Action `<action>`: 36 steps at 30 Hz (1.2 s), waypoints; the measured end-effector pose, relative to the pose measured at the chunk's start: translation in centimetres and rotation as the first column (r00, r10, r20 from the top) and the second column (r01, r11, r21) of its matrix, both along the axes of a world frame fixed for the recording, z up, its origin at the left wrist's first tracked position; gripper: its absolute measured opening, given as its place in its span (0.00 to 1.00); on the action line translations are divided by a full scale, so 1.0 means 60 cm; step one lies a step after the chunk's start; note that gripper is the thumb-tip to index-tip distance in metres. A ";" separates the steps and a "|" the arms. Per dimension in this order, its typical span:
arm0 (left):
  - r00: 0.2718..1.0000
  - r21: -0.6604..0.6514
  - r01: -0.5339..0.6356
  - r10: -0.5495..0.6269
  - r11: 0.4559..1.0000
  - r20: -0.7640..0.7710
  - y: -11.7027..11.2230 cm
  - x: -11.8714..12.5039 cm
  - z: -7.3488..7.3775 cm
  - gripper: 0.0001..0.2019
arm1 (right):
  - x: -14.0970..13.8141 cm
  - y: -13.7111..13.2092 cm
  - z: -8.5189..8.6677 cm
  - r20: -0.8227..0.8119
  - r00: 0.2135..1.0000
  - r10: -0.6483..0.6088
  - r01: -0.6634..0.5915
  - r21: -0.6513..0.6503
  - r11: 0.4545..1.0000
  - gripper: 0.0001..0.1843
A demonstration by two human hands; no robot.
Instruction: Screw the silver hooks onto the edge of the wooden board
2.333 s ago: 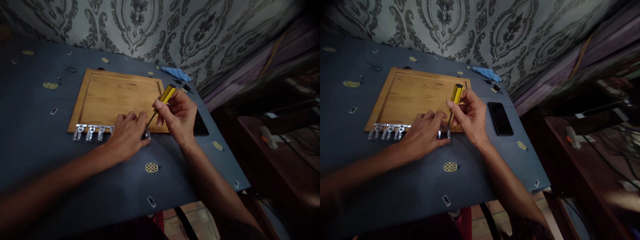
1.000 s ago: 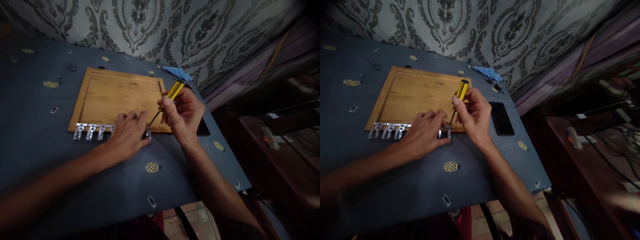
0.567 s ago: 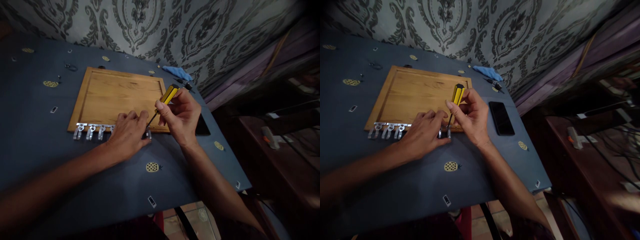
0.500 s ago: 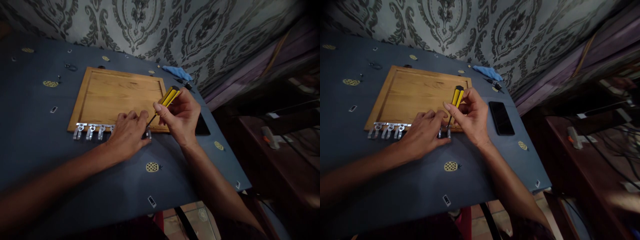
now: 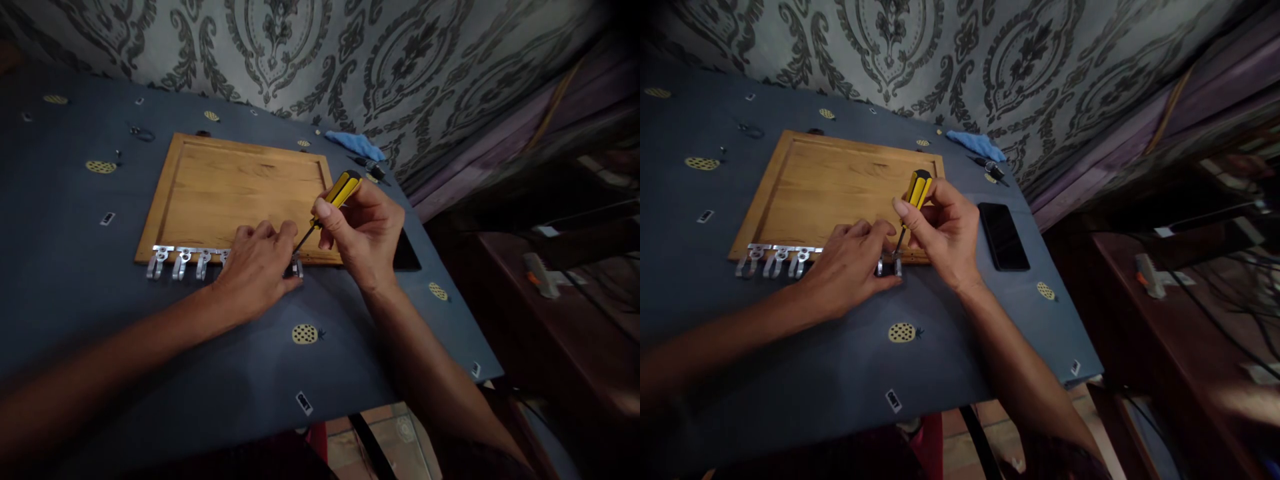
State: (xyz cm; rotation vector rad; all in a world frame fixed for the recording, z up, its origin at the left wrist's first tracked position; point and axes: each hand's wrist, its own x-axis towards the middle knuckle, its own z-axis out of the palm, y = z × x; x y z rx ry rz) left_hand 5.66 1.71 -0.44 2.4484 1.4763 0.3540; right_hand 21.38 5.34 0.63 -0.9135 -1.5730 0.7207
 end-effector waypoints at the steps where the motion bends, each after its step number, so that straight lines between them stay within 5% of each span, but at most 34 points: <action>1: 1.000 -0.005 0.000 0.000 1.000 -0.002 0.000 0.000 0.000 0.29 | -0.001 -0.001 -0.001 -0.009 0.999 -0.036 0.036 0.029 0.999 0.19; 6: 1.000 -0.035 -0.004 0.003 0.999 -0.019 0.000 0.001 0.004 0.30 | -0.001 -0.002 -0.006 0.016 0.991 -0.136 0.133 0.126 0.983 0.17; 28: 0.999 -0.005 -0.004 0.004 1.000 -0.037 -0.003 0.002 0.004 0.28 | 0.006 -0.002 -0.006 0.304 0.947 -0.102 0.070 0.114 0.991 0.19; 36: 0.999 -0.073 -0.035 0.037 0.997 0.016 -0.007 -0.016 0.036 0.26 | 0.009 0.001 -0.006 0.275 0.960 -0.054 0.030 0.091 0.995 0.19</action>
